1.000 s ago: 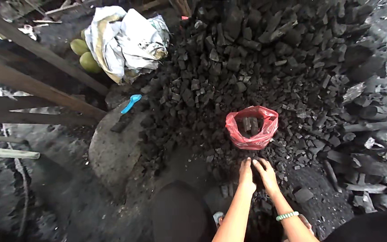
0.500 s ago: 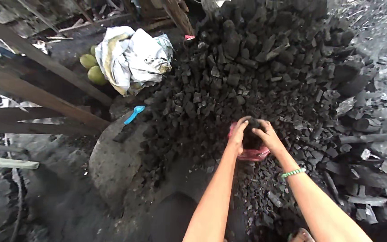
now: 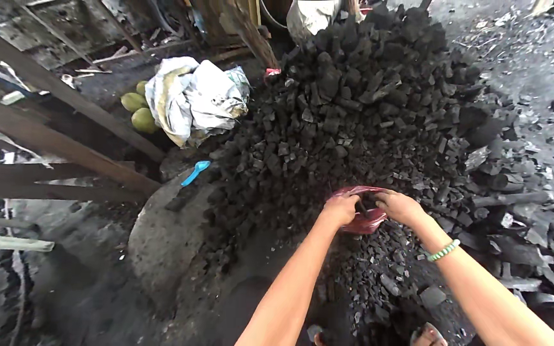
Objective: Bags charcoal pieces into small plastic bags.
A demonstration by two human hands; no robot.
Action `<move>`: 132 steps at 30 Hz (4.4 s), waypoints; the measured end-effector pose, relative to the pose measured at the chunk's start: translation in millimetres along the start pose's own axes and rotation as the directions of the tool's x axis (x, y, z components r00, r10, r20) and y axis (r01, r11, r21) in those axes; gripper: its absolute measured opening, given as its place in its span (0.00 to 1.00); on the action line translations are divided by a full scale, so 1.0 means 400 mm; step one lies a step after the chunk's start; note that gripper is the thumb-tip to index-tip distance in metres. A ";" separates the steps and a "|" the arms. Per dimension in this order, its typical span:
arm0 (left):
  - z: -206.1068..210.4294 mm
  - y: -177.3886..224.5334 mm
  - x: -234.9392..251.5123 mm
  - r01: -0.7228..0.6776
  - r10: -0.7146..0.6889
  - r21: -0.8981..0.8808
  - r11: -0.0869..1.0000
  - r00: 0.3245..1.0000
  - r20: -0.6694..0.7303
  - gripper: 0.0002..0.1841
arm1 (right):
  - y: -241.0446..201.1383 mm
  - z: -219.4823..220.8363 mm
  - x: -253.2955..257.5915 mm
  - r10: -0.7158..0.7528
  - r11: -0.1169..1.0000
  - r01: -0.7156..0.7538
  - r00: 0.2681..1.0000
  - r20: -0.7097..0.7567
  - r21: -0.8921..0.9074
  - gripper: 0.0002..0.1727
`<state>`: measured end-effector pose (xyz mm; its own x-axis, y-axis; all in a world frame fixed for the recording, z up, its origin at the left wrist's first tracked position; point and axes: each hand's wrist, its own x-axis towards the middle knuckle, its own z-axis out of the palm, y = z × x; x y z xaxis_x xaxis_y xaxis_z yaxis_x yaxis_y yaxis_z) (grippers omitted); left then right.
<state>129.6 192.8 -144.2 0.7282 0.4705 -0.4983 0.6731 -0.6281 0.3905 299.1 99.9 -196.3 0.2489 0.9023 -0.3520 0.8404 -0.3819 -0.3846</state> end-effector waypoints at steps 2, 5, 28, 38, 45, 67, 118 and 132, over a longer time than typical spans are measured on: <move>-0.006 0.031 -0.034 0.147 -0.140 0.153 0.977 0.989 -0.053 0.21 | 0.006 -0.001 -0.046 -0.033 0.984 0.029 0.999 -0.017 -0.176 0.31; -0.002 0.052 -0.065 0.276 -0.258 0.268 0.923 0.961 -0.102 0.16 | 0.043 0.010 -0.104 -0.233 0.914 0.190 0.969 -0.079 -0.359 0.21; -0.121 0.132 -0.326 -0.243 -0.008 -0.787 0.568 0.954 -0.300 0.16 | -0.017 -0.076 -0.479 -0.535 0.771 0.547 0.834 0.135 -0.326 0.14; 0.003 0.130 -0.419 0.271 -0.359 0.492 0.827 0.929 0.092 0.21 | -0.069 -0.005 -0.555 -0.725 0.687 0.616 0.619 -0.302 -0.385 0.12; 0.011 0.162 -0.412 -0.165 0.268 -0.490 0.856 0.952 0.149 0.09 | -0.266 -0.037 -0.598 -0.703 0.609 0.780 0.447 -0.553 -0.145 0.09; 0.181 0.178 -0.421 -0.538 0.622 0.370 0.757 0.424 -0.658 0.16 | -0.155 0.055 -0.505 0.216 0.085 0.233 0.945 -0.246 0.969 0.31; 0.273 0.136 -0.687 -0.164 0.093 -0.926 0.341 0.986 -0.140 0.13 | 0.004 0.103 -0.549 -0.482 0.836 0.489 0.442 -0.756 -0.247 0.19; 0.254 0.138 -0.546 -0.101 -0.122 -0.947 0.304 0.982 -0.144 0.10 | -0.199 0.257 -0.637 -0.627 0.730 0.552 0.309 -0.715 -0.403 0.18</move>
<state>-5.3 -7.6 -92.6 0.6513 0.6282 -0.4255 0.2530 0.3489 0.9024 119.3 -120.3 -163.7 -0.1063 0.6611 0.7427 0.9450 0.2995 -0.1314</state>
